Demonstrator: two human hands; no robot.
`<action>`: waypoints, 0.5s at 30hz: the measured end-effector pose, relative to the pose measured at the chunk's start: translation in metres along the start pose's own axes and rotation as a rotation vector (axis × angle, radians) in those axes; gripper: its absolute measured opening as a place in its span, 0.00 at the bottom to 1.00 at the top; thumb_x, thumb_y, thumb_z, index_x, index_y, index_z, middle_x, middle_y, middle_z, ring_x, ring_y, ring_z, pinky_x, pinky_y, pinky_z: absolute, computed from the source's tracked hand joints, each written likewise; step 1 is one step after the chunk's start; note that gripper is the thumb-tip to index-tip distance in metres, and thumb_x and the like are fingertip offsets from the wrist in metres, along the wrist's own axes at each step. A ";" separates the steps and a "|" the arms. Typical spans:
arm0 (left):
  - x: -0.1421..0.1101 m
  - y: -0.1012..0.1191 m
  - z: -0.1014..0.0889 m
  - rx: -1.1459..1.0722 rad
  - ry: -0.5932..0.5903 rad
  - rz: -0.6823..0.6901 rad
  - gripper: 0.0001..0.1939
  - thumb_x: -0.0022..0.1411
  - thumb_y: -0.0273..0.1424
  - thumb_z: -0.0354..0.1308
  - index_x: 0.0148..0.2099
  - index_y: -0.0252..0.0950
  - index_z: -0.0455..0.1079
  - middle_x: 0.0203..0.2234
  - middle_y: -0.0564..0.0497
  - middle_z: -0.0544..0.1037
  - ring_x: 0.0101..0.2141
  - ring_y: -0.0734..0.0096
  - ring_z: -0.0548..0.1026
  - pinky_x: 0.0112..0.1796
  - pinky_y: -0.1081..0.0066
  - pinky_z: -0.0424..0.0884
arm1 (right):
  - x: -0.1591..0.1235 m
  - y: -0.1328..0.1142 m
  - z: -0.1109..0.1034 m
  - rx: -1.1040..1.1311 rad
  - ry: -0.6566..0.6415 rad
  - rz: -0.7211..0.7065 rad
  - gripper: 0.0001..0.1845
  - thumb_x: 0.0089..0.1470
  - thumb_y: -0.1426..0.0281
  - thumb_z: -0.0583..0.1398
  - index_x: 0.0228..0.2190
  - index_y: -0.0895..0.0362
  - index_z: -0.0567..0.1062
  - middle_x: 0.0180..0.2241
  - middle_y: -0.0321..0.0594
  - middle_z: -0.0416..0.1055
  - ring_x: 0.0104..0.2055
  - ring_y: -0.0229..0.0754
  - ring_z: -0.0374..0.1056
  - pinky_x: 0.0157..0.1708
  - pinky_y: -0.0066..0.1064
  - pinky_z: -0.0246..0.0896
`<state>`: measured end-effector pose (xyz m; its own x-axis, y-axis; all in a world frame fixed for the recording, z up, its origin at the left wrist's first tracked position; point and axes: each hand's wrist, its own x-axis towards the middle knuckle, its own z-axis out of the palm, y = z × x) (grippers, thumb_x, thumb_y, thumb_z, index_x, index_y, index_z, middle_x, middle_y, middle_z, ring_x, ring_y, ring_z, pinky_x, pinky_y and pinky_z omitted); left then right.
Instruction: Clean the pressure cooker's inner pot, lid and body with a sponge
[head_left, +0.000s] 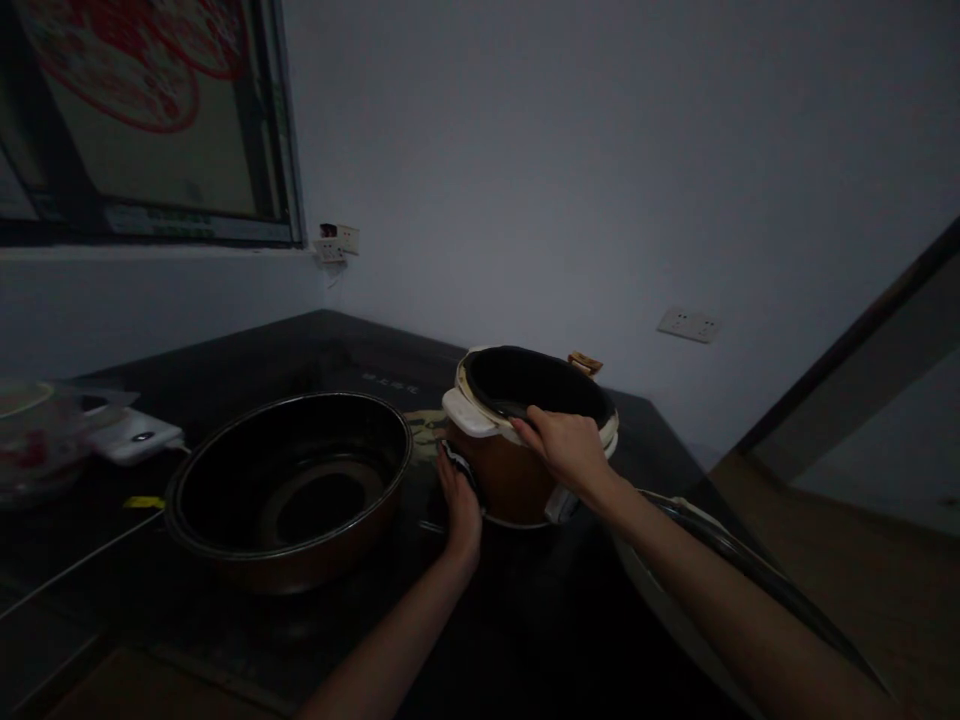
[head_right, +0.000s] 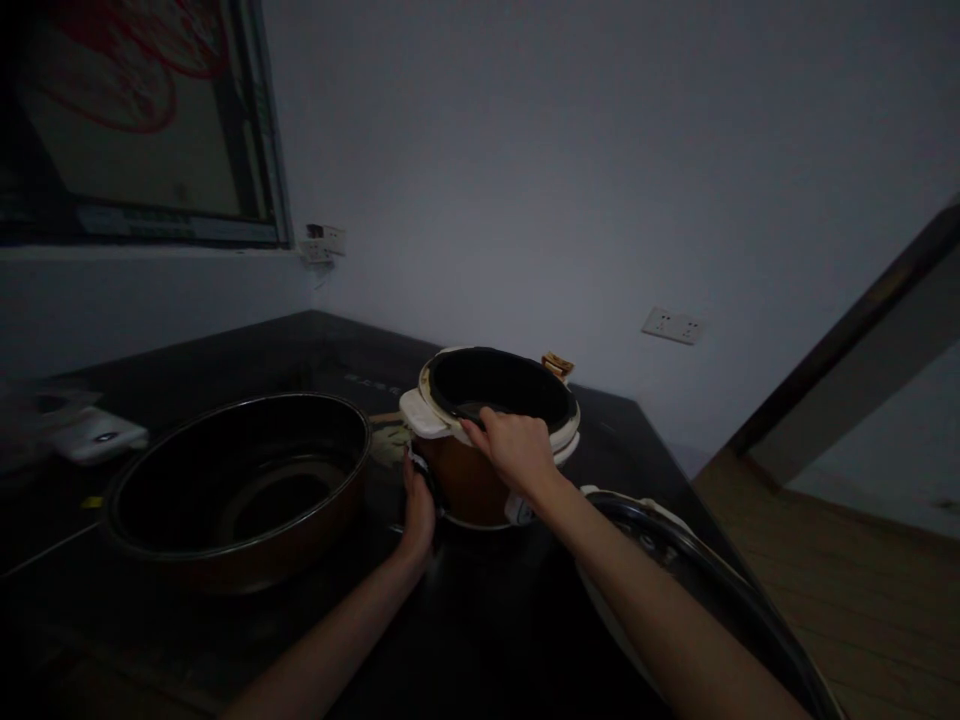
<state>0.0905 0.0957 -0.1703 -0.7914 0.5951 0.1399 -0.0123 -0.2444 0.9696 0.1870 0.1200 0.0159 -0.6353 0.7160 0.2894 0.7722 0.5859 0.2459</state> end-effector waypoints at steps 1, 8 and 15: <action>0.001 0.006 0.001 0.003 0.002 0.015 0.28 0.67 0.33 0.35 0.68 0.31 0.45 0.68 0.42 0.45 0.66 0.71 0.43 0.63 0.65 0.41 | 0.000 -0.003 -0.001 0.006 0.000 0.008 0.24 0.64 0.55 0.45 0.35 0.54 0.74 0.33 0.44 0.79 0.34 0.45 0.75 0.25 0.28 0.48; 0.023 0.049 0.013 0.013 0.022 0.146 0.28 0.67 0.33 0.37 0.67 0.30 0.47 0.68 0.42 0.45 0.67 0.70 0.42 0.64 0.65 0.39 | 0.006 -0.028 -0.009 0.049 -0.004 0.037 0.27 0.64 0.54 0.44 0.36 0.56 0.75 0.34 0.51 0.78 0.36 0.51 0.76 0.28 0.32 0.58; 0.046 0.041 0.003 0.028 0.011 0.194 0.26 0.64 0.29 0.40 0.64 0.30 0.54 0.66 0.41 0.54 0.66 0.66 0.49 0.64 0.63 0.42 | 0.007 -0.008 -0.019 0.163 -0.089 -0.215 0.20 0.63 0.56 0.50 0.47 0.54 0.72 0.44 0.44 0.77 0.44 0.47 0.74 0.36 0.31 0.63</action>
<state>0.0558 0.1152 -0.1235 -0.7836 0.5308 0.3228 0.1580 -0.3323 0.9298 0.1760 0.1131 0.0338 -0.7870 0.5953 0.1621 0.6154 0.7758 0.1390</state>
